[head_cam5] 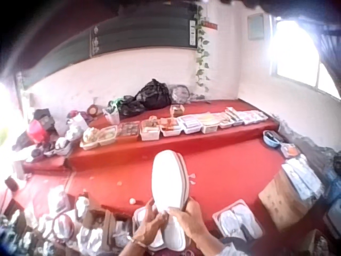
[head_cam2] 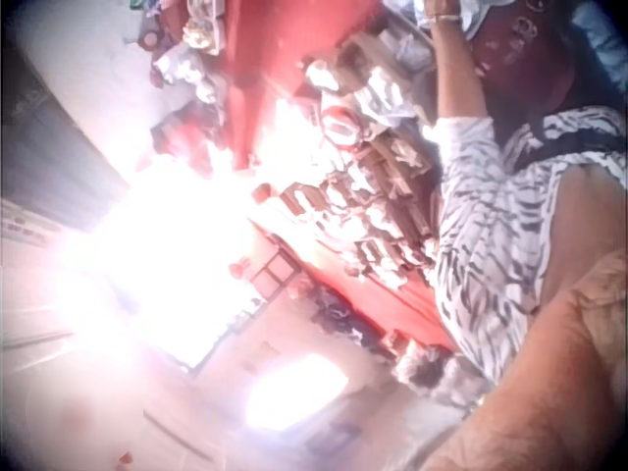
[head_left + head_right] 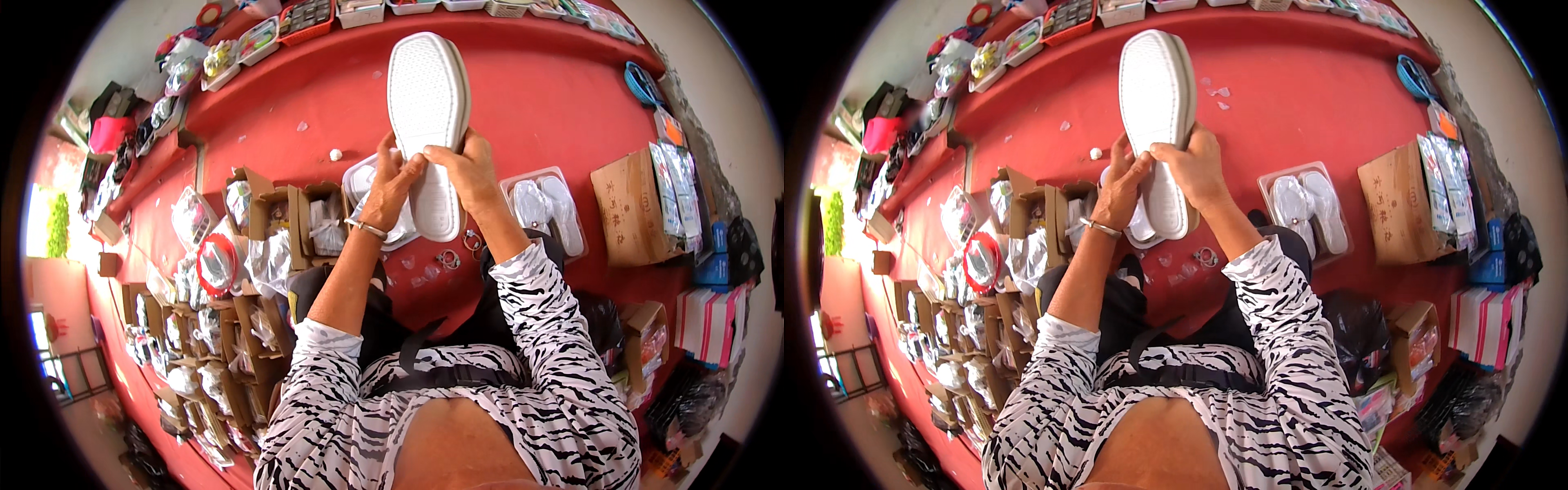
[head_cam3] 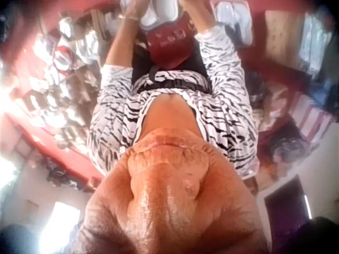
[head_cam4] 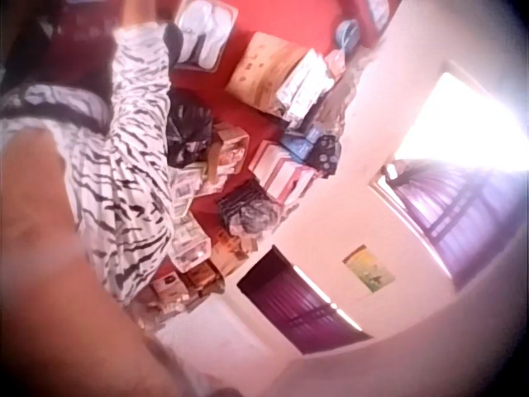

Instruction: The person inspects a pair of white slippers, turning them over to check the soles and upper surfaces. They then place the slippers into a clear plastic bag, seal it, and secure the package with a rubber band. The person repeats this process for a second pair of slippers, placing the finished packages into a plastic tray.

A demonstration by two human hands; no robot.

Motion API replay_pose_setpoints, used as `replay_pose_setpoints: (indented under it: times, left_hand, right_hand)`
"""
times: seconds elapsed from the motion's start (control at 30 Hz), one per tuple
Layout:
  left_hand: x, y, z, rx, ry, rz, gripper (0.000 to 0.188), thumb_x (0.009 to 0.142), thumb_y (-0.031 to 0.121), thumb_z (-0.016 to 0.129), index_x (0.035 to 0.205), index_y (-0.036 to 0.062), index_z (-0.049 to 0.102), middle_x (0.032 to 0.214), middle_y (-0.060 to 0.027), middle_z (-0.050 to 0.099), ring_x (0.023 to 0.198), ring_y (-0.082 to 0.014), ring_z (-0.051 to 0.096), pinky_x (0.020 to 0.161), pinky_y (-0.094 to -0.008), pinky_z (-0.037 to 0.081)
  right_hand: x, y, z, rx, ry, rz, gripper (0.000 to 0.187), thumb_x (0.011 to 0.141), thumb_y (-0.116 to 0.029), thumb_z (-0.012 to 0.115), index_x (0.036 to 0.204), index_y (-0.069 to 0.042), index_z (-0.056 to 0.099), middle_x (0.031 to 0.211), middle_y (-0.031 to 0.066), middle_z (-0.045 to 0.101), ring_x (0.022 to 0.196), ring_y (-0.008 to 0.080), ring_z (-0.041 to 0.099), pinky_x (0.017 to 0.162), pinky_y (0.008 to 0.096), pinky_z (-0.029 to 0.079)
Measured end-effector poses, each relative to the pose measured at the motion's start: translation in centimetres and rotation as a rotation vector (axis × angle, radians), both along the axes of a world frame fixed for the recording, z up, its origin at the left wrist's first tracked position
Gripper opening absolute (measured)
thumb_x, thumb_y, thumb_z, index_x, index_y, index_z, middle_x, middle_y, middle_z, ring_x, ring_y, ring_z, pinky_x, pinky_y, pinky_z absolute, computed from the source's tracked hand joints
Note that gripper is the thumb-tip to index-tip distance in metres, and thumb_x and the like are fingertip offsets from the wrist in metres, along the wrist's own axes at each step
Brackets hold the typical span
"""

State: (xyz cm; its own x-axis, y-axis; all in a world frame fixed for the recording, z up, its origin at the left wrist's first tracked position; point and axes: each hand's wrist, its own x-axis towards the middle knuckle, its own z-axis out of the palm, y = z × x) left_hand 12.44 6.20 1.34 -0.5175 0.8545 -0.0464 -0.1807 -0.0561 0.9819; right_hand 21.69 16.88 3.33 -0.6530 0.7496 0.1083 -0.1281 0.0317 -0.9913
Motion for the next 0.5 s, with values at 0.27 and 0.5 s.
replay_pose_setpoints:
  times: [0.27, 0.5]
  left_hand:
    - [0.1, 0.7, -1.9, 0.246, -0.405, -0.222, 0.069, 0.087, 0.036, 0.058, 0.139, 0.0058, 0.025, 0.129, -0.0089, 0.046, 0.117, -0.0216, 0.046, 0.098, -0.0393, 0.037]
    - [-0.7, 0.2, -2.0, 0.195, -0.444, -0.164, 0.054, 0.086, 0.034, 0.060, 0.127, 0.0054, 0.039, 0.105, -0.0064, 0.055, 0.100, -0.0182, 0.053, 0.090, -0.0345, 0.042]
  right_hand:
    - [0.0, -1.9, 0.1, 0.682, -0.540, -0.136, 0.037, 0.073, -0.021, 0.068, 0.094, 0.001, 0.047, 0.090, 0.0195, 0.058, 0.079, 0.0377, 0.061, 0.067, 0.0467, 0.049]
    - [0.2, -2.7, 0.2, 0.779, -0.496, 0.043, 0.055, 0.074, -0.025, 0.067, 0.115, 0.004, 0.045, 0.099, 0.0210, 0.058, 0.091, 0.0378, 0.058, 0.078, 0.0426, 0.048]
